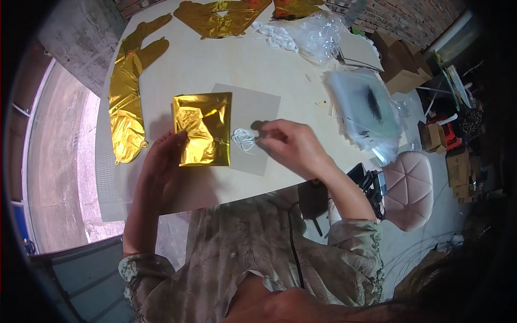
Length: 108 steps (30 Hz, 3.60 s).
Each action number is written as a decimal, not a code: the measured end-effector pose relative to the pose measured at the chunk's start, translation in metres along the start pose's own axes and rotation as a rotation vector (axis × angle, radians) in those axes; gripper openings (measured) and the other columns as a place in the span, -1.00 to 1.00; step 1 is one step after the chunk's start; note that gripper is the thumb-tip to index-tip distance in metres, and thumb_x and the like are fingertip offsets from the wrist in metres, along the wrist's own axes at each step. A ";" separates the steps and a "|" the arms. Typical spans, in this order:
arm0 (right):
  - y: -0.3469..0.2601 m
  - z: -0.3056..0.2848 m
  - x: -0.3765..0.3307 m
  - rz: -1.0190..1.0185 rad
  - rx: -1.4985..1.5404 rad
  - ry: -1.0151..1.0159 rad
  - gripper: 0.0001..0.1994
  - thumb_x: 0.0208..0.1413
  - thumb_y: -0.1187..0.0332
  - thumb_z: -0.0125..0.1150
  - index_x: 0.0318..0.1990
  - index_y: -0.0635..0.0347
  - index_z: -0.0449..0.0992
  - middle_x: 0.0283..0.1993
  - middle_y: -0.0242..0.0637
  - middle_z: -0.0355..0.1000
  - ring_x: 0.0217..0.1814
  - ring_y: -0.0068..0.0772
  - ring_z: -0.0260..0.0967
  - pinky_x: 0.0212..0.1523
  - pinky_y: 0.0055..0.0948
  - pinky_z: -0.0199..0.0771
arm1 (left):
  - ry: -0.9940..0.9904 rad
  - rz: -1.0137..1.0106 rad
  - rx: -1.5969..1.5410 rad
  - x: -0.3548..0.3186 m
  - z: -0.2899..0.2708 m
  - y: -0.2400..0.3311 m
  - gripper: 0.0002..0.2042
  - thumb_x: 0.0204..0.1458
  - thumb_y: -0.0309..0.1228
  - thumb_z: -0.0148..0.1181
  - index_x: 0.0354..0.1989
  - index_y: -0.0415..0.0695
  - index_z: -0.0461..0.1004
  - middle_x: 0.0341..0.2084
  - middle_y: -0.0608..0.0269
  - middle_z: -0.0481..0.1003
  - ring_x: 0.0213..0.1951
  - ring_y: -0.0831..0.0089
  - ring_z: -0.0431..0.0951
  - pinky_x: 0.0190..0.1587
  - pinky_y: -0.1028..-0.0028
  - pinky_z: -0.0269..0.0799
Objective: The person folds gold foil letter balloons by hand, then packages them into plastic sleeves along with cardboard inserts.
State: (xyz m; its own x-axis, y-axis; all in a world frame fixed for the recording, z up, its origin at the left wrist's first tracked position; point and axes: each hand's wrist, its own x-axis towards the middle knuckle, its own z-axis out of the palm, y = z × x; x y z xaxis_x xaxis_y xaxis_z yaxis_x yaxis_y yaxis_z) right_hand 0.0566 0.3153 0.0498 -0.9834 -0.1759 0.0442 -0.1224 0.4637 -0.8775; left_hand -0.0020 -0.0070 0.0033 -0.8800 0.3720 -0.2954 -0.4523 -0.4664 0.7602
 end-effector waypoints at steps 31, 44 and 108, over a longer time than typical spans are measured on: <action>0.008 -0.010 -0.002 -0.250 -0.132 -0.113 -0.80 0.05 0.52 0.29 -0.14 0.20 0.61 -0.21 -0.20 0.51 -0.15 -0.10 0.47 -0.09 -0.20 0.51 | -0.126 -0.071 -0.010 0.028 0.051 -0.008 -0.64 0.25 -0.35 0.13 0.11 -0.33 0.37 0.02 0.09 0.52 0.05 0.37 0.55 0.19 0.37 0.45; 0.031 0.008 0.038 -0.489 -0.513 -0.196 -0.66 0.04 0.38 0.35 -0.01 0.21 0.51 -0.19 -0.13 0.42 -0.08 -0.02 0.41 -0.05 -0.16 0.49 | -0.083 -0.065 0.018 0.031 0.041 -0.010 -0.74 0.25 -0.38 0.14 0.01 -0.29 0.43 -0.08 0.18 0.55 -0.02 0.47 0.56 0.12 0.46 0.47; 0.032 0.024 0.029 -0.231 -0.872 -0.177 0.24 -0.10 -0.50 0.15 0.49 0.39 -0.09 0.57 0.13 -0.20 0.66 0.05 -0.40 0.59 -0.01 -0.46 | -0.040 -0.055 1.128 0.077 0.070 0.017 -0.59 0.18 -0.17 0.22 -0.39 -0.38 0.59 -0.60 0.16 0.55 -0.54 0.54 0.48 -0.47 0.48 0.37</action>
State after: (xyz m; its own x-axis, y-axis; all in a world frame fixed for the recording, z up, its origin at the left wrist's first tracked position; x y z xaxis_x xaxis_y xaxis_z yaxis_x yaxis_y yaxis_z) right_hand 0.0270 0.3038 0.0118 -0.8960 -0.4425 0.0368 -0.4414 0.8787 -0.1818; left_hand -0.0677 0.0700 0.0342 -0.8485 0.4045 -0.3411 -0.0831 0.5348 0.8409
